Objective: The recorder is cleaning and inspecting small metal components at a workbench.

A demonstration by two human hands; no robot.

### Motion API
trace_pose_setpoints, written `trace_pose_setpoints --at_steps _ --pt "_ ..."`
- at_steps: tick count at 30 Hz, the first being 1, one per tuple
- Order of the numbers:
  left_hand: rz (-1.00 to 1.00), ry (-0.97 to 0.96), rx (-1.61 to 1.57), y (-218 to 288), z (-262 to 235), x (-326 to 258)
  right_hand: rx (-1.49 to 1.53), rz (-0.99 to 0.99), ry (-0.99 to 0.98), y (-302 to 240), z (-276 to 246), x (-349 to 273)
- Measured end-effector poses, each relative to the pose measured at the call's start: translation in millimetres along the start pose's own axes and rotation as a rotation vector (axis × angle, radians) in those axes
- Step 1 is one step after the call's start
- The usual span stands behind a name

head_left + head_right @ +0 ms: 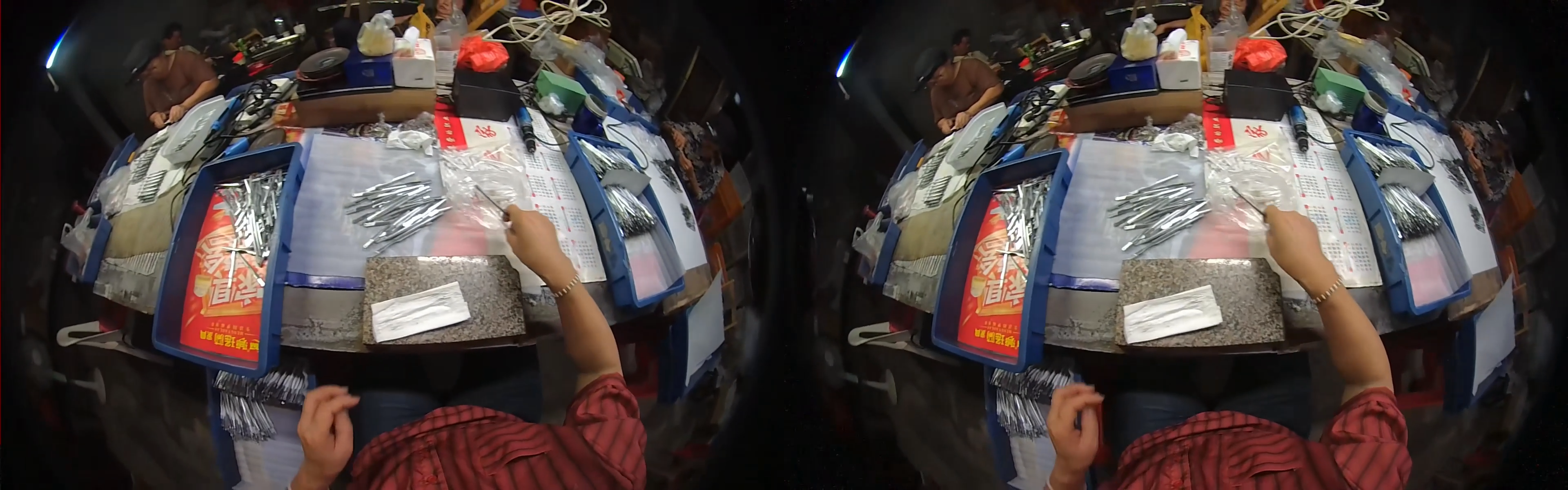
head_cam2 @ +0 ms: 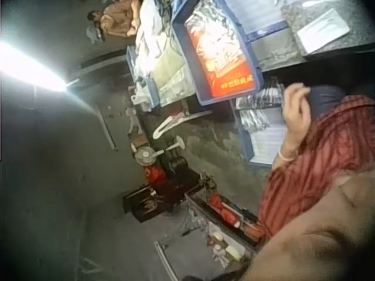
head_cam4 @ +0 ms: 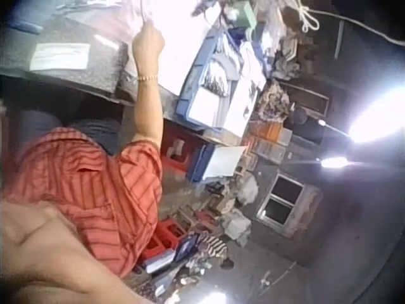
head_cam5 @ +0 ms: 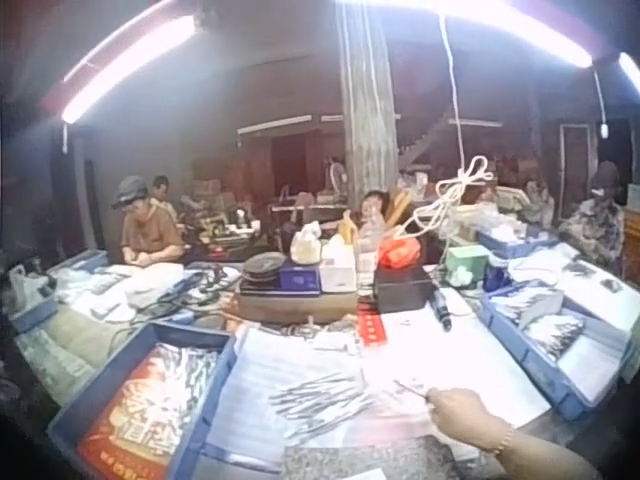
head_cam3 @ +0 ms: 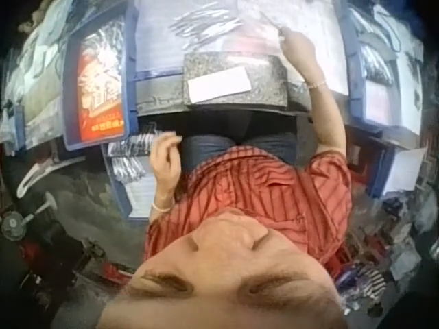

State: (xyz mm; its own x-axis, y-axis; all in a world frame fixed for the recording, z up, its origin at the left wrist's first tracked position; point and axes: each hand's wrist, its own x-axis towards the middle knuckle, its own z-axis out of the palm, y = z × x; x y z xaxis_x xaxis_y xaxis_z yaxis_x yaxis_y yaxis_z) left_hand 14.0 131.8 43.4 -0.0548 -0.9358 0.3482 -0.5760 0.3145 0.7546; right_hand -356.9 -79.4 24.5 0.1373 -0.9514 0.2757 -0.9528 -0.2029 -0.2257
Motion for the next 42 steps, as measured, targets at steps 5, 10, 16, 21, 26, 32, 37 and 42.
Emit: trace_pose_setpoints --at_steps 5,10,16,21,26,32,37,42 --pt "0.099 -0.114 -0.176 -4 30 109 0.189 0.079 0.219 -40 -52 -51" --pt "0.088 -0.145 0.011 -50 93 188 0.414 0.183 0.146 -52 -71 -108" --pt "0.155 -0.327 0.481 -71 130 229 0.616 0.257 0.053 -51 -68 -158" --pt "0.141 -0.511 0.506 -70 131 246 0.747 0.261 0.021 -49 -56 -161" --pt "0.207 -0.645 0.519 -77 123 255 0.858 0.188 -0.055 -55 -51 -154" --pt "0.153 -0.671 0.524 -68 126 253 0.926 0.186 -0.124 -65 -46 -156" --pt "0.182 -0.817 0.491 -73 123 261 0.909 0.136 -0.11 -78 -47 -158" --pt "0.353 -0.654 0.445 -84 118 257 0.909 0.142 -0.143 -87 -50 -159"
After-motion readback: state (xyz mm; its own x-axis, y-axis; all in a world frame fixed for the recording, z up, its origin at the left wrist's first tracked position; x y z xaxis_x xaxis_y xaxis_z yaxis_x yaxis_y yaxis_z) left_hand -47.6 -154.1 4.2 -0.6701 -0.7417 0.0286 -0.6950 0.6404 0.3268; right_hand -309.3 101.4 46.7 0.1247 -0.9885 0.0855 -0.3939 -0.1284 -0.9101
